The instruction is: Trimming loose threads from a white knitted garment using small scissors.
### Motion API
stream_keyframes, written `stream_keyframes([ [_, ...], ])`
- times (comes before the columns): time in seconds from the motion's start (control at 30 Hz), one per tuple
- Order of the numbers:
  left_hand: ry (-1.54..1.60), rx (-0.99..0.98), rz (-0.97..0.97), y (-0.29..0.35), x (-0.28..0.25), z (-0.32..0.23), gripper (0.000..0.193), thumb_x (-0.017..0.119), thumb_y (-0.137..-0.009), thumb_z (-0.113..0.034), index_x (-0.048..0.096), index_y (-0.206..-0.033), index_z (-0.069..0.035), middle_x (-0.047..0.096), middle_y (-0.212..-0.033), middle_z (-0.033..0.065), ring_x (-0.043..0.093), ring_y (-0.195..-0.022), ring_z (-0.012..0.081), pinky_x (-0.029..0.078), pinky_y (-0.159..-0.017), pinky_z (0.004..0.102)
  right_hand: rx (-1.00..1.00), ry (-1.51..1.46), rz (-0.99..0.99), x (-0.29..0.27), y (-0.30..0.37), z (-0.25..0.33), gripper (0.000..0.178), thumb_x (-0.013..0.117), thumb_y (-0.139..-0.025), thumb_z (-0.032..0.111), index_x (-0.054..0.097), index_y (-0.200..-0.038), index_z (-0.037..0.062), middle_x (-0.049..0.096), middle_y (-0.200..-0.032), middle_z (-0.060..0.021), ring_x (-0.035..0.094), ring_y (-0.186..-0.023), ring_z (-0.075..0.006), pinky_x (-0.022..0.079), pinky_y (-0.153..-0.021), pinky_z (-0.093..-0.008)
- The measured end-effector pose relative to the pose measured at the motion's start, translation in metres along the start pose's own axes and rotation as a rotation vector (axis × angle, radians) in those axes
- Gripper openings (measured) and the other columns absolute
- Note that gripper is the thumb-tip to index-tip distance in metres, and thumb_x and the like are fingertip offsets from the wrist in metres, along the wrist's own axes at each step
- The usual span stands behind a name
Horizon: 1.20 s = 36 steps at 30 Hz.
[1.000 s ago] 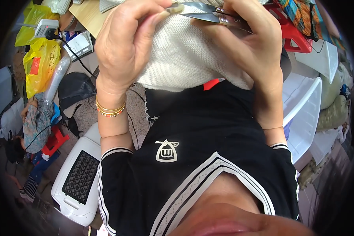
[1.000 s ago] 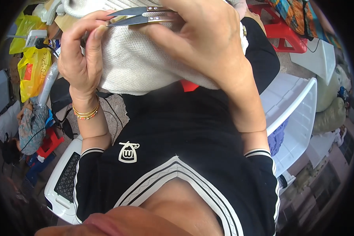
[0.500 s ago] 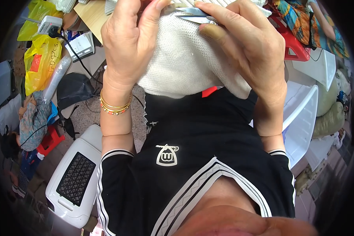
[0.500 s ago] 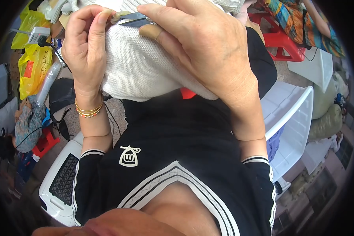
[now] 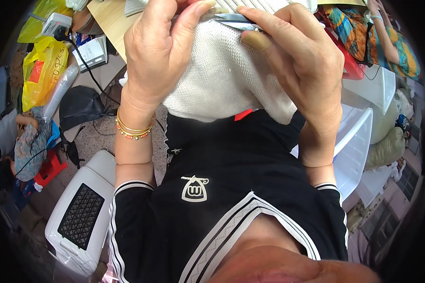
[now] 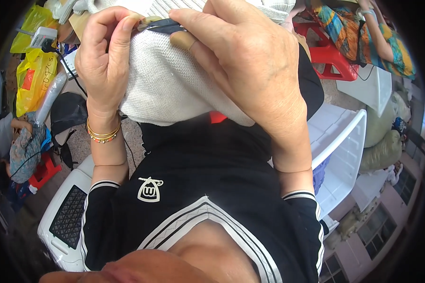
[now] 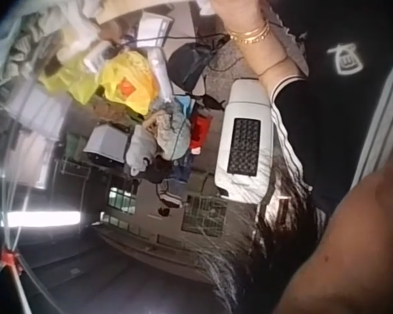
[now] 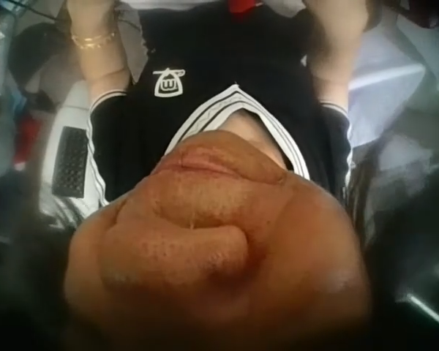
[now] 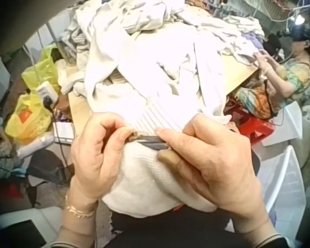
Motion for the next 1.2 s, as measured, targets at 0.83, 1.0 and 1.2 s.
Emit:
stream_keyframes([
  [0.83, 0.249, -0.351, -0.246, 0.008, -0.026, -0.004, 0.012, 0.056, -0.097, -0.002, 0.057, -0.108, 0.003, 0.063, -0.093, 0.0055, 0.060, -0.083, 0.0103, 0.048, -0.076, 0.0222, -0.336, 0.004, -0.101, 0.014, 0.014, -0.022, 0.042, 0.076, -0.075, 0.000, 0.070, -0.116, 0.0039, 0.053, -0.079, -0.0049, 0.051, -0.064, -0.0121, 0.040, -0.055, -0.0236],
  [1.0, 0.030, -0.328, -0.034, 0.052, -0.062, 0.046, 0.026, 0.051, -0.102, -0.015, 0.063, -0.118, 0.001, 0.067, -0.112, 0.0082, 0.060, -0.107, 0.0127, 0.044, -0.095, 0.0248, -0.224, -0.121, -0.098, 0.011, 0.025, -0.038, 0.050, 0.078, -0.069, 0.002, 0.070, -0.118, 0.0041, 0.051, -0.079, -0.0004, 0.043, -0.067, -0.0097, 0.035, -0.060, -0.0215],
  [1.2, 0.143, -0.499, 0.165, 0.077, -0.056, 0.052, 0.024, 0.055, -0.101, -0.014, 0.062, -0.117, 0.002, 0.064, -0.113, 0.0054, 0.057, -0.105, 0.0106, 0.042, -0.093, 0.0232, -0.310, -0.170, -0.098, 0.012, 0.032, -0.048, 0.038, 0.069, -0.064, -0.006, 0.074, -0.100, 0.0066, 0.053, -0.072, -0.0018, 0.052, -0.059, -0.0092, 0.041, -0.052, -0.0230],
])
Point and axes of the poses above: each hand's wrist, its own y-axis away from the middle knuckle, its own x-axis out of the palm, z = x × y, the point moved 6 cm from there along -y, towards the middle knuckle
